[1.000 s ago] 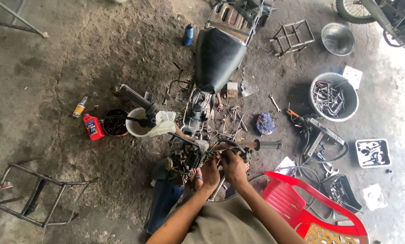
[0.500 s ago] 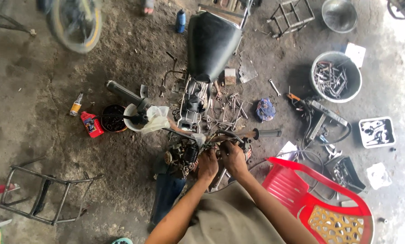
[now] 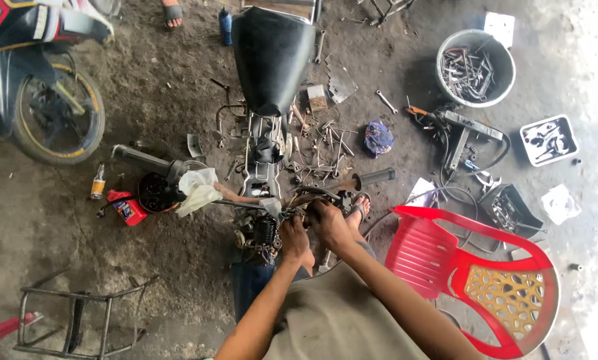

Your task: The person works on a motorcycle engine in a cluttered workshop, using a white cloth to wipe parts and a screwdriver to adjust components. The person manipulates wires and engine parts with both hands while standing over the motorcycle.

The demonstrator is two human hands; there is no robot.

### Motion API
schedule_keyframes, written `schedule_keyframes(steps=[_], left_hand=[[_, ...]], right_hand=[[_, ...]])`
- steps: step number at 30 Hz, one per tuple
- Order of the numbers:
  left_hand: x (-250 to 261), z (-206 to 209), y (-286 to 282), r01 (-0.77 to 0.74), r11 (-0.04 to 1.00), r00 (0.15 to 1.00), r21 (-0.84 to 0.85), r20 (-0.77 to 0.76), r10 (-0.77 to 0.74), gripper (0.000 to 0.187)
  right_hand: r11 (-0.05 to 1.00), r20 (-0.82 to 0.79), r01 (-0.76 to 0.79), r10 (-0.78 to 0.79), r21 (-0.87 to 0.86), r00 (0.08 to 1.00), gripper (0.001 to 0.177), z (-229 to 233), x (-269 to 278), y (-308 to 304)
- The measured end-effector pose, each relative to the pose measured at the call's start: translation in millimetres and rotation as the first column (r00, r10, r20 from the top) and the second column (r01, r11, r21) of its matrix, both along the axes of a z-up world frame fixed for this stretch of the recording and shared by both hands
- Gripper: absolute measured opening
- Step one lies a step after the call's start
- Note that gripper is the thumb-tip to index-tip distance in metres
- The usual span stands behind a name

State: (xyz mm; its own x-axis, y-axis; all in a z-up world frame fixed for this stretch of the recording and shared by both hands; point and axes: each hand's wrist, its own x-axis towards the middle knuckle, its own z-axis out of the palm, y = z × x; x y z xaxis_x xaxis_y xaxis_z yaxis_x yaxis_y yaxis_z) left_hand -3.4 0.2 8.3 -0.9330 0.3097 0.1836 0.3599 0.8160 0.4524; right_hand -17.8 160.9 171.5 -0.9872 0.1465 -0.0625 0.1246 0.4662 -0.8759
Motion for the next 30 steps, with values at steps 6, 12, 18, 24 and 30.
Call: schedule_keyframes(steps=[6, 12, 18, 24, 30], left_hand=[[-1, 8, -1, 0.005, 1.0, 0.996, 0.007, 0.091, -0.005, 0.029], [1, 2, 1, -0.027, 1.0, 0.994, 0.003, 0.102, 0.026, 0.024], [-4, 91, 28, -0.459, 0.693, 0.863, 0.556, 0.465, 0.198, 0.025], [-4, 104, 37, -0.869, 0.045, 0.488, 0.493, 0.868, -0.09, 0.022], [-7, 103, 31, -0.951, -0.131, 0.307, 0.279, 0.896, -0.32, 0.011]], right_hand=[[0.999, -0.031, 0.0, -0.001, -0.047, 1.0, 0.022, 29, -4, -2], [0.999, -0.023, 0.023, -0.023, -0.032, 0.999, 0.017, 27, -2, -4], [0.998, 0.033, 0.052, -0.051, -0.03, 0.998, 0.018, 29, -2, -5], [1.0, -0.024, 0.012, -0.012, -0.007, 1.0, 0.022, 27, 0, -2], [0.999, 0.045, -0.035, 0.036, -0.02, 0.998, 0.025, 17, 0, 2]])
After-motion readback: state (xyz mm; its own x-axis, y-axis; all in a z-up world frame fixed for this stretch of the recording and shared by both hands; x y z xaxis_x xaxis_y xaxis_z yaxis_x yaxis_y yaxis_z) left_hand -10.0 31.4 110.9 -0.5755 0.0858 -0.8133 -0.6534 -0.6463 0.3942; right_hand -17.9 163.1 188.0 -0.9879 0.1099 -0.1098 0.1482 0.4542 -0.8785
